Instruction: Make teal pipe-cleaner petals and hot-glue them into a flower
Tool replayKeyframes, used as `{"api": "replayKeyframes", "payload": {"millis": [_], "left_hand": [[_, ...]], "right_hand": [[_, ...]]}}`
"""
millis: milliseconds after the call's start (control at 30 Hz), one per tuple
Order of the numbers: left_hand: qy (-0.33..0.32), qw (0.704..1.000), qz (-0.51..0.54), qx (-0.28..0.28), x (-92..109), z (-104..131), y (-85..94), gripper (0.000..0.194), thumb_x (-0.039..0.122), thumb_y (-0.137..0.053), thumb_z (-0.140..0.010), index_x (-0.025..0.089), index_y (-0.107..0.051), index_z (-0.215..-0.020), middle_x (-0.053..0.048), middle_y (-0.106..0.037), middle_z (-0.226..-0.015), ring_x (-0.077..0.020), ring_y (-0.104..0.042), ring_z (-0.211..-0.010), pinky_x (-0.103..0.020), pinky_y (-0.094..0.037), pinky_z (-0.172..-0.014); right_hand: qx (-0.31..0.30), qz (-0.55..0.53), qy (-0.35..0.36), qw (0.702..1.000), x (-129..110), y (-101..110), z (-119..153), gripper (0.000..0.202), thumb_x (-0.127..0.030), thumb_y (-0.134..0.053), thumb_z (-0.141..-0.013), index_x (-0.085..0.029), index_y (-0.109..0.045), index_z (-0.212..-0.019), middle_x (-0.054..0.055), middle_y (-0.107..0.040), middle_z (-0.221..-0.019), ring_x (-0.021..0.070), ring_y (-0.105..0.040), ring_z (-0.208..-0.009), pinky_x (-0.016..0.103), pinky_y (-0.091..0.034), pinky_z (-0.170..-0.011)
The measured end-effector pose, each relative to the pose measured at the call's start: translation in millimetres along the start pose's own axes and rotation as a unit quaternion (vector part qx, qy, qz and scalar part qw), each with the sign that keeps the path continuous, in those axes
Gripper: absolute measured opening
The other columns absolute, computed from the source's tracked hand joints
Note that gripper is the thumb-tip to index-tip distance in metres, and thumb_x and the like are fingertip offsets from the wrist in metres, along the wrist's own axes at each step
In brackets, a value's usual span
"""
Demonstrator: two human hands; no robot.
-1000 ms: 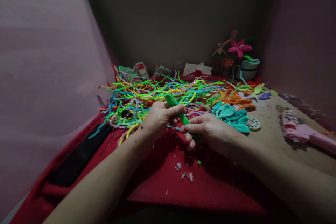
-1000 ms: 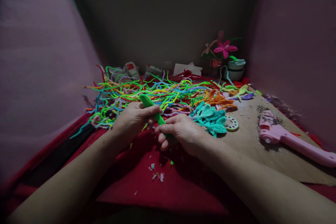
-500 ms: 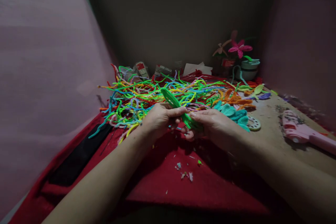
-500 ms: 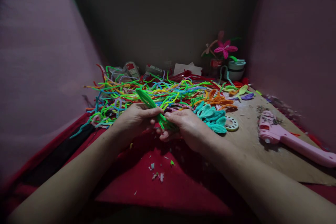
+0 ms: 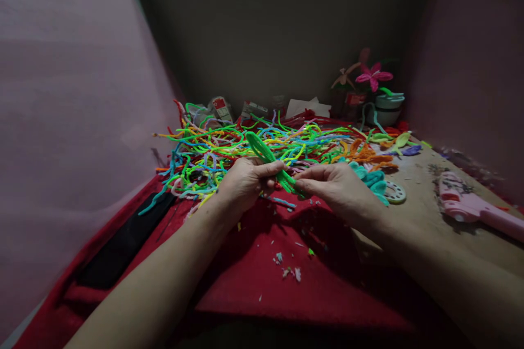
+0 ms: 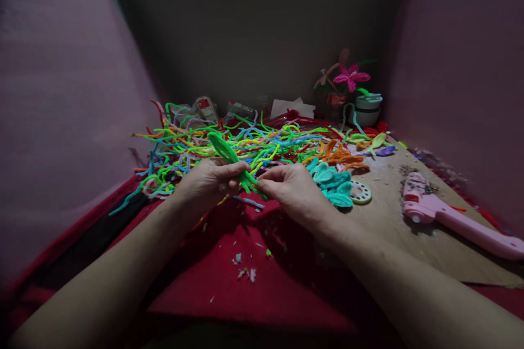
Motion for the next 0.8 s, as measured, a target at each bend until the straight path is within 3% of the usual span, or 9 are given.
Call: {"api": "replayKeyframes", "payload": {"millis": [133, 267, 367, 500, 633, 733, 800], "left_hand": [[0.019, 1.000, 0.010, -0.001, -1.5, 2.4, -2.6, 0.024, 0.029, -0.067, -0.065, 0.011, -0.054, -0.056, 0.003, -0.048, -0.043, -0.0044, -0.039, -0.035, -0.019, -0.026, -0.037], [0.050, 0.999, 0.002, 0.018, -1.6, 5.3, -4.0, 0.025, 0.030, -0.065, -0.066, 0.011, -0.054, -0.054, 0.003, -0.048, -0.040, -0.0034, -0.036, -0.031, -0.018, -0.023, -0.034], [0.060, 0.998, -0.017, 0.027, -0.5, 6.7, -4.6, 0.030, 0.030, -0.064, -0.067, 0.012, -0.051, -0.048, 0.003, -0.046, -0.037, -0.0028, -0.033, -0.028, -0.019, -0.021, -0.032], [0.041, 0.998, -0.033, 0.043, -0.2, 8.2, -5.1, 0.033, 0.033, -0.064, -0.067, 0.012, -0.049, -0.046, 0.003, -0.046, -0.037, -0.0031, -0.035, -0.028, -0.019, -0.023, -0.032], [0.012, 0.997, -0.037, 0.071, 0.2, 11.0, -5.2, 0.026, 0.032, -0.066, -0.064, 0.012, -0.054, -0.054, 0.003, -0.049, -0.040, -0.0033, -0.037, -0.031, -0.017, -0.024, -0.033], [-0.008, 0.997, -0.045, 0.062, 4.1, 11.6, -6.7, 0.025, 0.032, -0.067, -0.064, 0.012, -0.055, -0.056, 0.003, -0.050, -0.041, -0.0041, -0.039, -0.033, -0.017, -0.026, -0.034], [-0.011, 0.997, -0.054, 0.056, 6.6, 11.1, -6.4, 0.025, 0.031, -0.067, -0.065, 0.011, -0.055, -0.055, 0.002, -0.050, -0.041, -0.0048, -0.040, -0.034, -0.018, -0.027, -0.036]], "right_hand": [[0.028, 0.144, 0.096, 0.984, -5.8, -3.4, 3.0, 0.019, -0.025, -0.051, -0.076, -0.015, -0.066, -0.072, 0.002, -0.061, -0.063, 0.0122, -0.052, -0.058, 0.024, -0.038, -0.058], [0.063, 0.311, 0.183, 0.930, -11.5, -9.8, 9.0, 0.017, -0.021, -0.046, -0.080, -0.017, -0.061, -0.073, 0.005, -0.061, -0.070, 0.0137, -0.052, -0.063, 0.025, -0.037, -0.063], [0.068, 0.331, 0.201, 0.919, -12.9, -11.1, 10.7, 0.017, -0.020, -0.043, -0.081, -0.018, -0.056, -0.072, 0.005, -0.059, -0.069, 0.0139, -0.051, -0.063, 0.025, -0.036, -0.062], [0.087, 0.234, 0.145, 0.957, -11.3, -4.1, 9.0, 0.019, -0.022, -0.043, -0.082, -0.018, -0.051, -0.066, 0.002, -0.055, -0.061, 0.0116, -0.049, -0.056, 0.023, -0.036, -0.056], [0.034, 0.082, 0.013, 0.996, 1.7, -8.7, 4.9, 0.020, -0.026, -0.045, -0.080, -0.019, -0.048, -0.061, -0.001, -0.055, -0.050, 0.0117, -0.052, -0.043, 0.022, -0.037, -0.045], [-0.006, -0.022, -0.071, 0.997, 10.4, -13.3, 3.8, 0.013, -0.025, -0.047, -0.077, -0.018, -0.051, -0.066, -0.001, -0.057, -0.051, 0.0133, -0.054, -0.040, 0.024, -0.040, -0.042], [-0.024, -0.062, -0.083, 0.994, 11.2, -13.1, 2.7, 0.013, -0.025, -0.049, -0.075, -0.016, -0.053, -0.066, -0.001, -0.056, -0.053, 0.0124, -0.054, -0.042, 0.024, -0.041, -0.045]]}}
Point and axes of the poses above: each hand's wrist, its own z-axis away from the middle knuckle, its own y-axis out of the back of the hand, x = y × z, the point moved 6 cm from there along -z, towards the middle knuckle
